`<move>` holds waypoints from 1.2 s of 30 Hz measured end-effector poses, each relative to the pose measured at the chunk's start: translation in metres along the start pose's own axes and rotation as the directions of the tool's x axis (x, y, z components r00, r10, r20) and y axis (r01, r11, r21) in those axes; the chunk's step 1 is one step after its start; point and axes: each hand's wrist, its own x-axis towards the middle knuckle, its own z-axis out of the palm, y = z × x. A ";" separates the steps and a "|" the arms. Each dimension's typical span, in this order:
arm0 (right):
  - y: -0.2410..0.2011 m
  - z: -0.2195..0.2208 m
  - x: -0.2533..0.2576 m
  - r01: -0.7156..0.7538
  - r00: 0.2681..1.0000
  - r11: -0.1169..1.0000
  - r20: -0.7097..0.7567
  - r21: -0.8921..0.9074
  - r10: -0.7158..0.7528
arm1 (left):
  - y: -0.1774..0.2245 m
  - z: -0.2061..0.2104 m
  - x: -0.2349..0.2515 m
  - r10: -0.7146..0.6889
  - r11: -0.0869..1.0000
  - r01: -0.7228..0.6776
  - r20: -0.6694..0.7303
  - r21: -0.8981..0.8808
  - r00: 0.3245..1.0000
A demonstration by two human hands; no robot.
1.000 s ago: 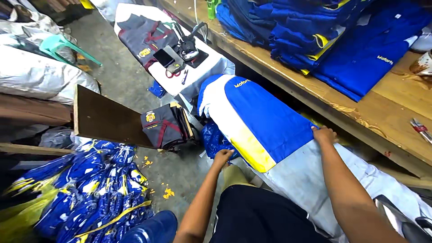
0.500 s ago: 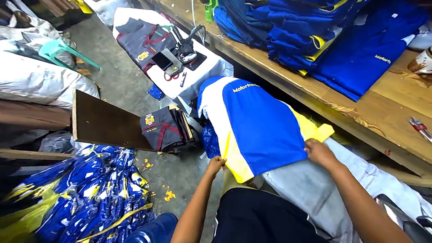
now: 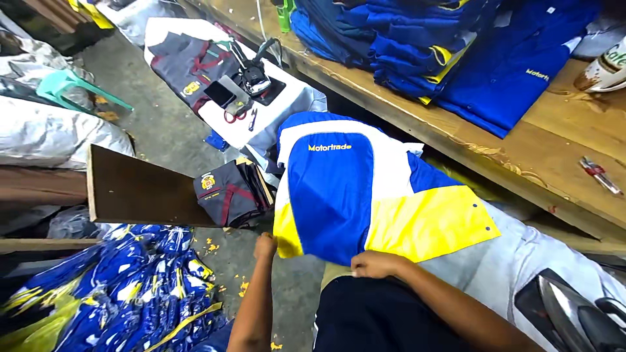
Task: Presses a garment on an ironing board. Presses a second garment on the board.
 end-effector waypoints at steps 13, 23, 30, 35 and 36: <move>0.160 -0.078 -0.108 -0.503 0.143 0.729 -0.787 0.465 0.600 | 0.136 0.066 -0.085 0.397 0.801 -0.139 0.344 -0.582 0.851; 0.106 -0.019 -0.118 -0.607 0.453 0.725 -0.607 0.326 0.653 | 0.123 0.072 -0.093 0.300 0.731 0.038 0.371 -0.681 0.879; 0.084 0.034 -0.133 -0.730 0.655 0.683 -0.244 0.040 0.715 | 0.032 0.053 -0.066 0.180 0.892 0.002 0.359 -0.453 0.916; 0.090 0.044 -0.128 -0.726 0.680 0.686 -0.105 0.036 0.725 | 0.038 0.074 -0.068 0.160 0.879 0.003 0.300 -0.476 0.940; 0.086 0.034 -0.130 -0.710 0.691 0.701 -0.125 0.068 0.712 | 0.044 0.076 -0.068 0.174 0.865 -0.005 0.291 -0.502 0.941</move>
